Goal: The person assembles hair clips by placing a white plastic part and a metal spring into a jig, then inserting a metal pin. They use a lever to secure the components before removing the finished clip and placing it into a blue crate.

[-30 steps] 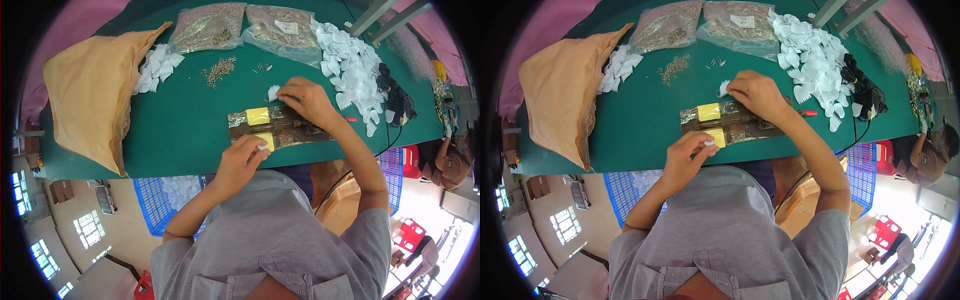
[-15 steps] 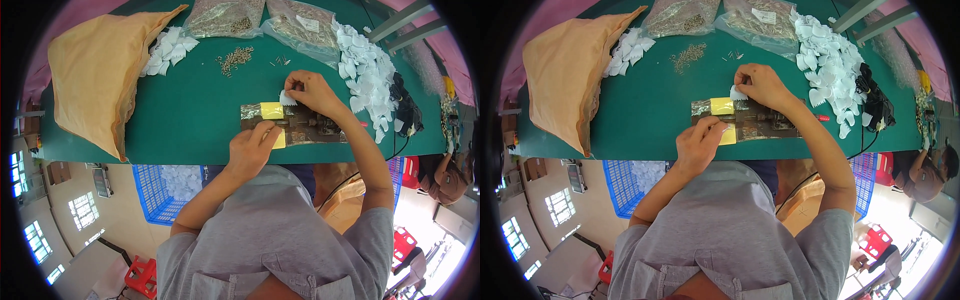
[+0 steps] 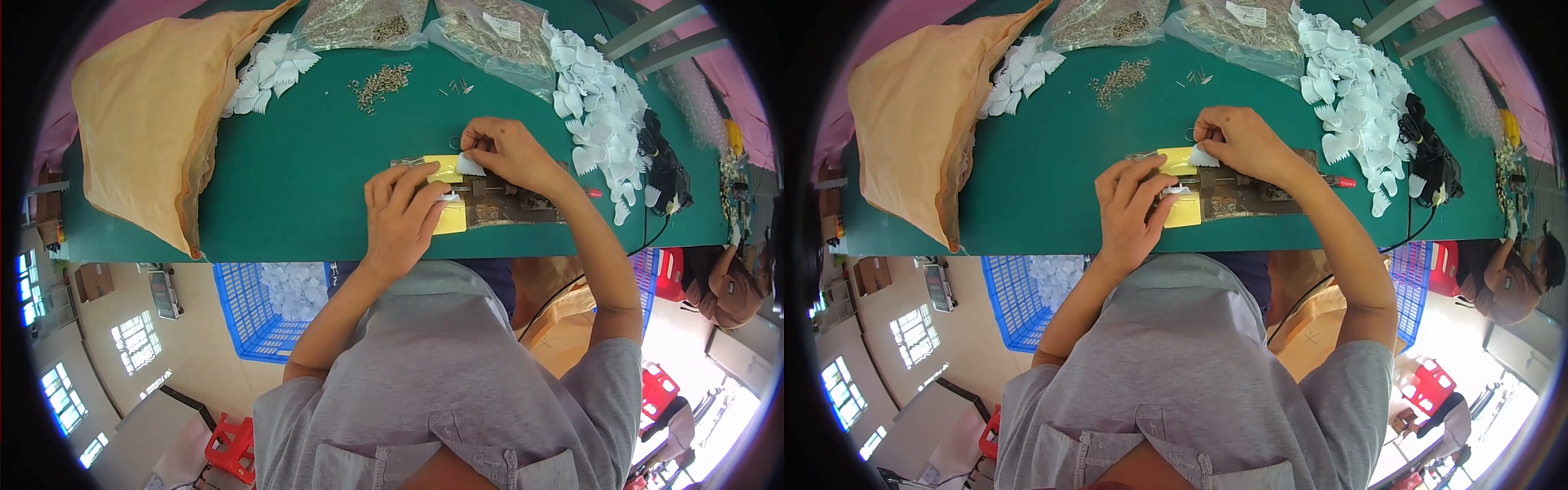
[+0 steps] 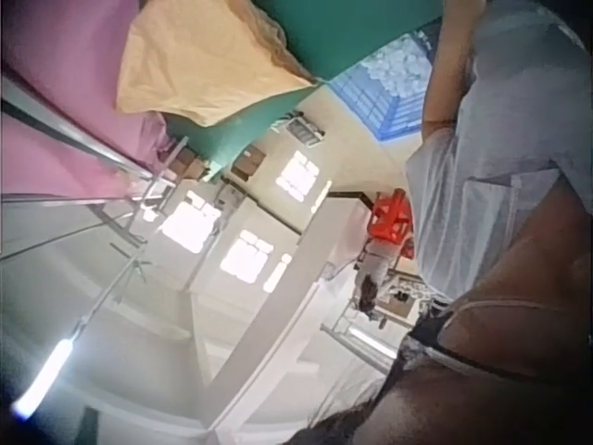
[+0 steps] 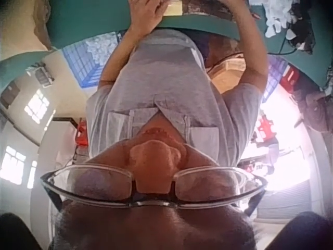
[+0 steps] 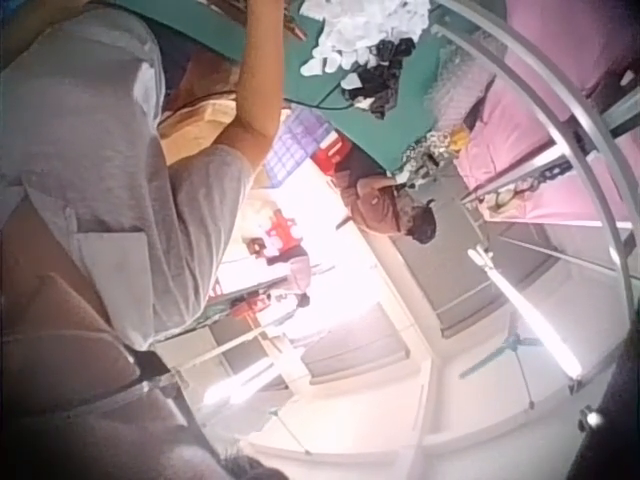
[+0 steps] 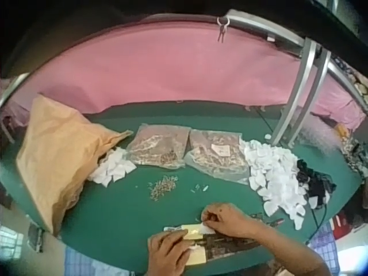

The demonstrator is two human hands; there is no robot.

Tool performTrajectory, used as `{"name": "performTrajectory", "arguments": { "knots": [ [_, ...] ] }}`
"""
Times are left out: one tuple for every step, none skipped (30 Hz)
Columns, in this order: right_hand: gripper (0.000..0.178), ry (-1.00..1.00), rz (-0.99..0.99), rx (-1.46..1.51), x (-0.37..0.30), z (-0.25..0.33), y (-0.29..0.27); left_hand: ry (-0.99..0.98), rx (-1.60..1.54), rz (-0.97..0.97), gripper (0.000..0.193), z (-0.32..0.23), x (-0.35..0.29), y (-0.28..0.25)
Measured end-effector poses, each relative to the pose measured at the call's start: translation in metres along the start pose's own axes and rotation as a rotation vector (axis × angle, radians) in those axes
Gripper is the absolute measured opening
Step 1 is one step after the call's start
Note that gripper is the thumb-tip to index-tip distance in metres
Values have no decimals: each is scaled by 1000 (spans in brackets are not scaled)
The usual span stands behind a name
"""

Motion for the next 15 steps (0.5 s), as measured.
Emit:
{"name": "performTrajectory", "arguments": {
  "knots": [
    [16, 0, 3, -2, -1, 0, 1, -23, -31, -3, 39, 3, 0, 0],
    [17, -18, -37, 36, -2, 2, -2, -25, -33, -5, 39, 3, 0, 1],
    [19, -36, -77, 76, -3, 3, -5, -57, -64, -13, 43, 6, 0, 1],
    [19, -35, -75, 74, -5, 2, -1, -90, -96, -21, 46, 9, 0, 0],
    [21, -113, -118, -7, -8, 6, 0, -92, -97, -22, 46, 10, -1, 0],
    [23, -191, -160, -90, -10, 15, -2, -97, -101, -14, 50, 11, -2, 1],
    [23, -189, -157, -92, -10, 17, -3, -102, -105, -7, 53, 12, -3, 2],
    [25, -104, -112, -58, -8, 12, -4, -105, -107, -9, 53, 13, -3, 2],
    [26, -18, -69, -23, -7, 7, -2, -105, -119, -5, 53, 14, -3, 2],
    [26, -17, -65, -24, -7, 6, -2, -106, -131, -2, 53, 15, -3, 3],
    [25, 19, -63, 13, -7, 0, -4, -109, -132, -2, 53, 16, -3, 3],
    [25, 56, -60, 49, -7, -5, -5, -110, -148, 4, 55, 17, -3, 4],
    [25, 57, -56, 48, -6, -6, -8, -110, -164, 9, 56, 17, -4, 5],
    [23, 61, -38, 183, -5, -5, -12, -115, -165, 8, 56, 18, -3, 5],
    [21, 65, -21, 318, -4, -3, -14, -138, -202, 18, 58, 20, -4, 7]
  ]
}}
Point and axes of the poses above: each hand's wrist, its own x-axis towards the middle knuckle, its own y-axis out of the palm, z = x × y, the point moved 9 cm from there along x, towards the middle knuckle, and after that the axes turned 2 degrees about -x, right-handed, at the moved point
